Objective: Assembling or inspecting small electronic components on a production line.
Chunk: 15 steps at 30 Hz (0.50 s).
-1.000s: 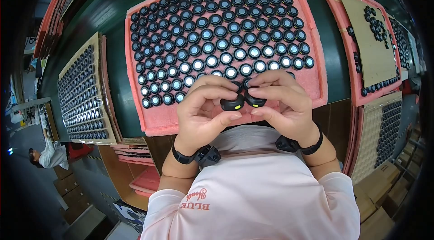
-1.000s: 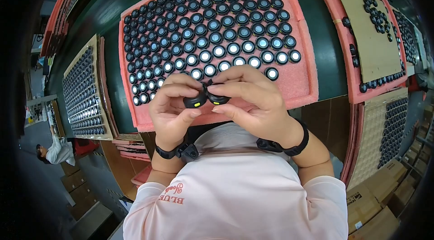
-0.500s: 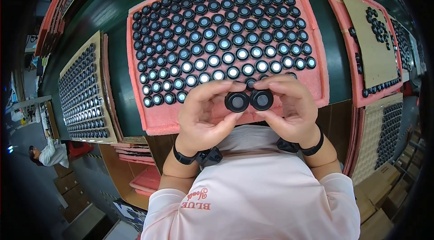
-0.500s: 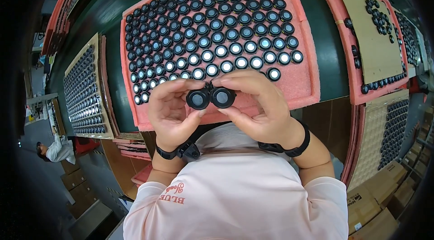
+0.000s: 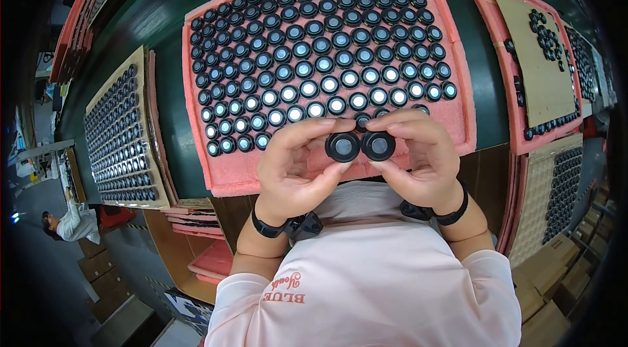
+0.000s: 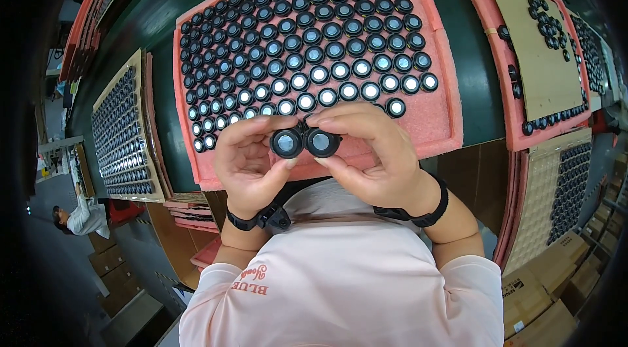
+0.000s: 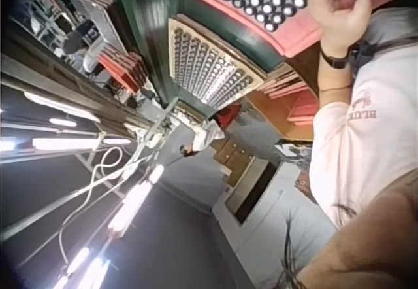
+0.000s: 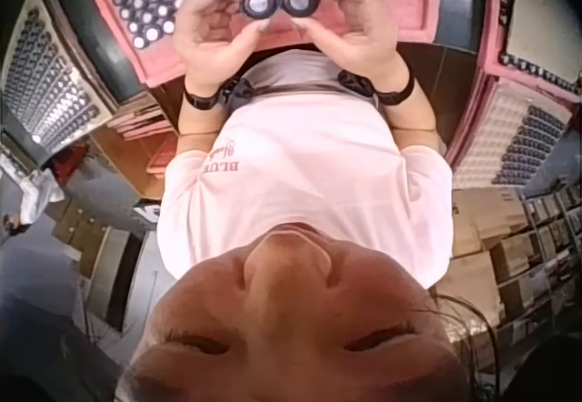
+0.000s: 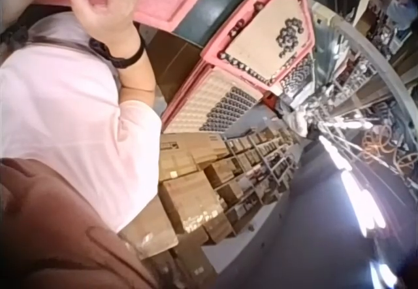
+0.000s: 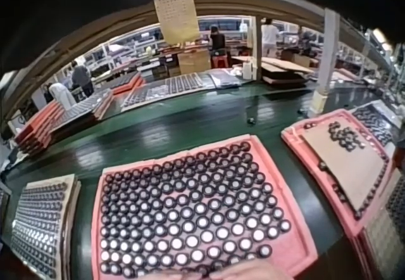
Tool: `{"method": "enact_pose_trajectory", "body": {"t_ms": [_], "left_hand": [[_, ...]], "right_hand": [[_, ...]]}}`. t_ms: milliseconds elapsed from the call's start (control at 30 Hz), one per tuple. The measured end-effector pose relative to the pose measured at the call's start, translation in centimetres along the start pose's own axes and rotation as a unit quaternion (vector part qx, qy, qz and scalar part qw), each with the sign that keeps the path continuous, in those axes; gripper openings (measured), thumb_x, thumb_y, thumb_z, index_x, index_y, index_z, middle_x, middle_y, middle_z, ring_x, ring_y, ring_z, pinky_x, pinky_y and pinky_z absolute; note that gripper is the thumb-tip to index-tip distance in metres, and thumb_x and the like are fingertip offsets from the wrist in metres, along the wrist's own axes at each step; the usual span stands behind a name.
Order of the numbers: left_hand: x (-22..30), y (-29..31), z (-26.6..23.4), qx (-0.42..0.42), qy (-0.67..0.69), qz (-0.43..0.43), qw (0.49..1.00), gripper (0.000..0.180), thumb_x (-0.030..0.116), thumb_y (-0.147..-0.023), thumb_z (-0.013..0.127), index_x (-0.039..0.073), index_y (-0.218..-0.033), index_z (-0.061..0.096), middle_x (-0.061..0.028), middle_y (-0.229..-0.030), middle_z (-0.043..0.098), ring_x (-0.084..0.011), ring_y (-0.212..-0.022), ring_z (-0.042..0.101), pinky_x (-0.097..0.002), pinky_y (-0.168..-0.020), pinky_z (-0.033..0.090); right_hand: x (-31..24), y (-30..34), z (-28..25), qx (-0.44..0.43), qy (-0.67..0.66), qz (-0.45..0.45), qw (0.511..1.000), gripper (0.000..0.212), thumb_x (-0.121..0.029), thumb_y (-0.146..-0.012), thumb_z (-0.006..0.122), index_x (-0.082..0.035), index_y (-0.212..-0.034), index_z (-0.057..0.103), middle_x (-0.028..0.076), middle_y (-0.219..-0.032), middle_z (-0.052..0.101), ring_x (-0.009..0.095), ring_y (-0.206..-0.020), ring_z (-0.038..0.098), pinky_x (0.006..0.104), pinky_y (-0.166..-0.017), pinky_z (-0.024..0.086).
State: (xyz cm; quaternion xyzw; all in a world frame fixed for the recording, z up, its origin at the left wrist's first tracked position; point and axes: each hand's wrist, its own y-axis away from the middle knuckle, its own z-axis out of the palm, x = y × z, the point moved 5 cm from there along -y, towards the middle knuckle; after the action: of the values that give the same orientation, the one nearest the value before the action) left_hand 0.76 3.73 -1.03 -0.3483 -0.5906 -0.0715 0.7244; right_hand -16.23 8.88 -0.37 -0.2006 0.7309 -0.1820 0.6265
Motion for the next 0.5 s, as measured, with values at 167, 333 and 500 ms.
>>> {"method": "enact_pose_trajectory", "body": {"t_ms": [167,333,500], "left_hand": [[0.05,0.07,0.11,0.022,0.013,-0.012,1.000,0.047,-0.011,-0.078,0.066,-0.005,-0.121,0.048,-0.0250,-0.121,0.059,-0.0287,-0.112,0.061,-0.0360,-0.095,0.052],[0.02,-0.19,-0.38,0.002,-0.077,0.023,0.997,0.032,-0.009,-0.074,0.069,-0.002,-0.105,0.061,-0.0228,-0.115,0.064,-0.0281,-0.107,0.064,-0.0344,-0.089,0.052],[0.27,-0.05,-0.30,0.043,-0.080,-0.017,0.996,0.024,-0.008,-0.071,0.070,0.000,-0.093,0.065,-0.0216,-0.111,0.067,-0.0273,-0.103,0.066,-0.0338,-0.087,0.052]], "right_hand": [[-0.04,0.01,0.04,0.007,-0.006,0.003,1.000,0.052,0.013,-0.074,0.068,-0.001,-0.119,0.048,0.022,-0.115,0.058,0.029,-0.109,0.060,0.0377,-0.092,0.051],[-0.26,-0.01,-0.08,0.006,0.013,0.001,1.000,0.041,0.013,-0.075,0.068,-0.002,-0.109,0.052,0.021,-0.115,0.059,0.028,-0.107,0.060,0.0353,-0.090,0.051],[-0.45,-0.06,-0.10,0.004,0.031,-0.007,0.999,0.033,0.011,-0.074,0.071,-0.003,-0.100,0.055,0.020,-0.115,0.060,0.027,-0.106,0.061,0.0334,-0.089,0.051]]}}
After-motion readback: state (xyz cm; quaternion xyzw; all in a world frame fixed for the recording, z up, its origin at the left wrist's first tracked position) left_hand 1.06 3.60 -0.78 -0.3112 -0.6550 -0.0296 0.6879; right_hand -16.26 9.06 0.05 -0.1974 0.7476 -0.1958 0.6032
